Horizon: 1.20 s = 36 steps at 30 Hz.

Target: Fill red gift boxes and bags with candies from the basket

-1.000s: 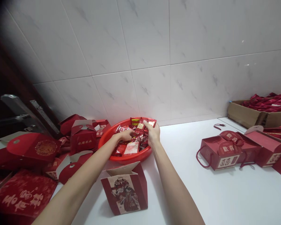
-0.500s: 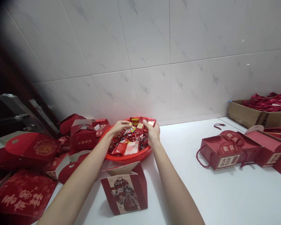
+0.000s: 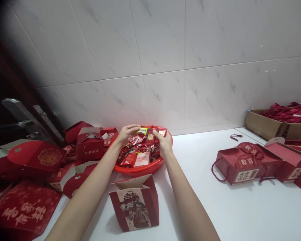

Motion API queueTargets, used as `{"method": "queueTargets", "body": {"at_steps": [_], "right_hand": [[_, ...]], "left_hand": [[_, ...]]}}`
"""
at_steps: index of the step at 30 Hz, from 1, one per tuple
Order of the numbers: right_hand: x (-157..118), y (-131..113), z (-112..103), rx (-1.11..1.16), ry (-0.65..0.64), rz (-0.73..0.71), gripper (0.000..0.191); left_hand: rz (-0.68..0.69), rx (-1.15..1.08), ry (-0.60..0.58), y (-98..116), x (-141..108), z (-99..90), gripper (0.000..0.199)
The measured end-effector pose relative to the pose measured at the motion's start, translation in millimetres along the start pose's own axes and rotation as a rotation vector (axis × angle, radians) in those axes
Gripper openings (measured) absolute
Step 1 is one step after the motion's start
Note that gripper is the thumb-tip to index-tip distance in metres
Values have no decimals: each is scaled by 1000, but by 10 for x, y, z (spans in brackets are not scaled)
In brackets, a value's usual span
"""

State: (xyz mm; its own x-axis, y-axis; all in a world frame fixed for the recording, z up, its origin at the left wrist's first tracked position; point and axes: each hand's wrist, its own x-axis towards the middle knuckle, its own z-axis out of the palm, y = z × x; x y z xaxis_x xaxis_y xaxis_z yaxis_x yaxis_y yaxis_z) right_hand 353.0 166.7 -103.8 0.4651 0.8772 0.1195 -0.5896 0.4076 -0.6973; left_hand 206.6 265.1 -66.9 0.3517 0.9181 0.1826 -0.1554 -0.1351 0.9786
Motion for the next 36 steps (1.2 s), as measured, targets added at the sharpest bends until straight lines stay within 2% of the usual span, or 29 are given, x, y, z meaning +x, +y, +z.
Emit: {"method": "queueTargets", "body": {"at_steps": [7, 11, 15, 22, 32, 36], "right_hand": [[-24, 27, -22, -145, -117, -17, 45], [-60, 17, -11, -196, -131, -39, 44], [-93, -22, 7, -246, -138, -31, 43], [-72, -4, -4, -304, -133, -61, 43], [-48, 22, -24, -300, -85, -118, 43], [-56, -19, -18, -323, -105, -127, 41]], "left_hand": [[245, -19, 117, 149, -460, 92, 48], [304, -22, 108, 284, -751, 189, 44], [338, -6, 111, 435, -932, 259, 41], [400, 13, 88, 543, -1056, 283, 33], [425, 31, 59, 507, -1077, 300, 30], [429, 56, 65, 494, -1066, 297, 30]]}}
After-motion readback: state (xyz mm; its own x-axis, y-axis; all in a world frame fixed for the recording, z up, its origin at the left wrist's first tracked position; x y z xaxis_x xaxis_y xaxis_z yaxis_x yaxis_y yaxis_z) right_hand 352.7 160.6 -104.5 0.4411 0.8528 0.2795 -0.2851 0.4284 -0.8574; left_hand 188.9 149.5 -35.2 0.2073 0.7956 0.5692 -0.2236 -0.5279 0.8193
